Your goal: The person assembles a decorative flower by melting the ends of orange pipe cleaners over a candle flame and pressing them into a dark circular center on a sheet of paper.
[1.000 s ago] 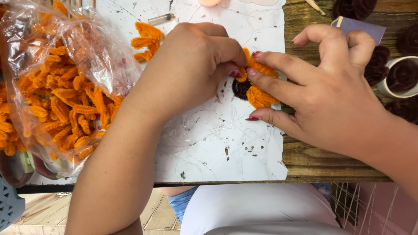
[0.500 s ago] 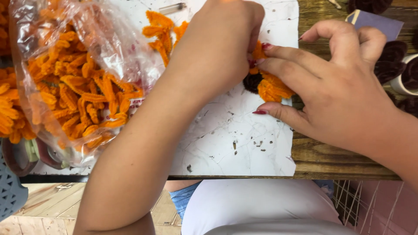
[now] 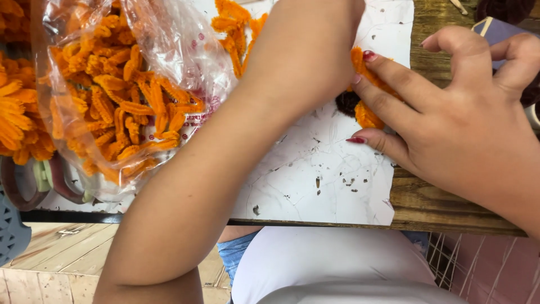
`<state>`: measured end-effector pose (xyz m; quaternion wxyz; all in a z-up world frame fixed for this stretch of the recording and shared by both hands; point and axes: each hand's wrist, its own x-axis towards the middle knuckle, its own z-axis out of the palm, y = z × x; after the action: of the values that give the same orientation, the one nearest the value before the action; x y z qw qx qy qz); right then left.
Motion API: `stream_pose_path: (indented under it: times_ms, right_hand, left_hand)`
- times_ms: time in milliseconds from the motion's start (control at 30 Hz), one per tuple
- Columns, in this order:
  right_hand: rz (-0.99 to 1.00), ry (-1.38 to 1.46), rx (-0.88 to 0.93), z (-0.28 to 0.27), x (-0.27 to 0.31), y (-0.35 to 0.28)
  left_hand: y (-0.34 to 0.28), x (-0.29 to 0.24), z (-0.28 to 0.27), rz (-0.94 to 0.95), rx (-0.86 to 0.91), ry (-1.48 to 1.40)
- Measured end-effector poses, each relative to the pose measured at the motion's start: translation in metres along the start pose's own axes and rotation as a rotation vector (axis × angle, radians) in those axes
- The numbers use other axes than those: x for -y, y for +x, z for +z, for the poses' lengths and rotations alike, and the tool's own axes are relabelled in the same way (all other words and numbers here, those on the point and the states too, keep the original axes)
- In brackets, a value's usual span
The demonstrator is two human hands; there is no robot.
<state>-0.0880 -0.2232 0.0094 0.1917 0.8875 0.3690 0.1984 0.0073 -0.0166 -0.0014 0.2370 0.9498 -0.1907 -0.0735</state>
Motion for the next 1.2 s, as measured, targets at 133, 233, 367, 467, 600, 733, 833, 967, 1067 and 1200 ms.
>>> stream_pose_path:
  times_ms: [133, 233, 367, 467, 600, 733, 833, 967, 1067, 1200]
  right_hand:
    - [0.005, -0.057, 0.021, -0.004, 0.002, 0.003]
    - [0.036, 0.141, -0.029, 0.004, 0.001, 0.001]
    - [0.118, 0.371, -0.057, 0.007, -0.002, 0.005]
    - [0.171, 0.446, -0.047, 0.008, -0.003, 0.005]
    - [0.151, 0.443, -0.127, 0.005, -0.002, 0.010]
    - [0.138, 0.473, -0.132, 0.014, -0.002, 0.010]
    - [0.157, 0.573, -0.158, 0.019, -0.003, 0.010]
    - [0.226, 0.733, -0.232, 0.021, -0.002, 0.013]
    - [0.259, 0.790, -0.252, 0.022, -0.001, 0.013]
    - [0.291, 0.785, -0.256, 0.023, -0.001, 0.012]
  left_hand:
    - [0.002, -0.007, 0.002, -0.007, -0.094, 0.103]
    - [-0.005, 0.010, -0.014, 0.061, -0.007, 0.041]
    - [-0.029, 0.027, -0.060, 0.259, -0.293, -0.198]
    - [-0.034, 0.030, -0.078, 0.102, -0.272, -0.047]
    - [-0.027, 0.044, -0.060, -0.104, -0.084, 0.212]
    - [-0.023, 0.041, -0.053, -0.173, 0.052, 0.219]
    - [-0.023, 0.044, -0.053, -0.011, -0.094, 0.146]
    - [-0.029, 0.038, -0.071, -0.070, -0.187, -0.170]
    - [-0.032, 0.041, -0.073, -0.017, -0.242, -0.249]
    - [-0.032, 0.038, -0.076, -0.081, -0.230, -0.202]
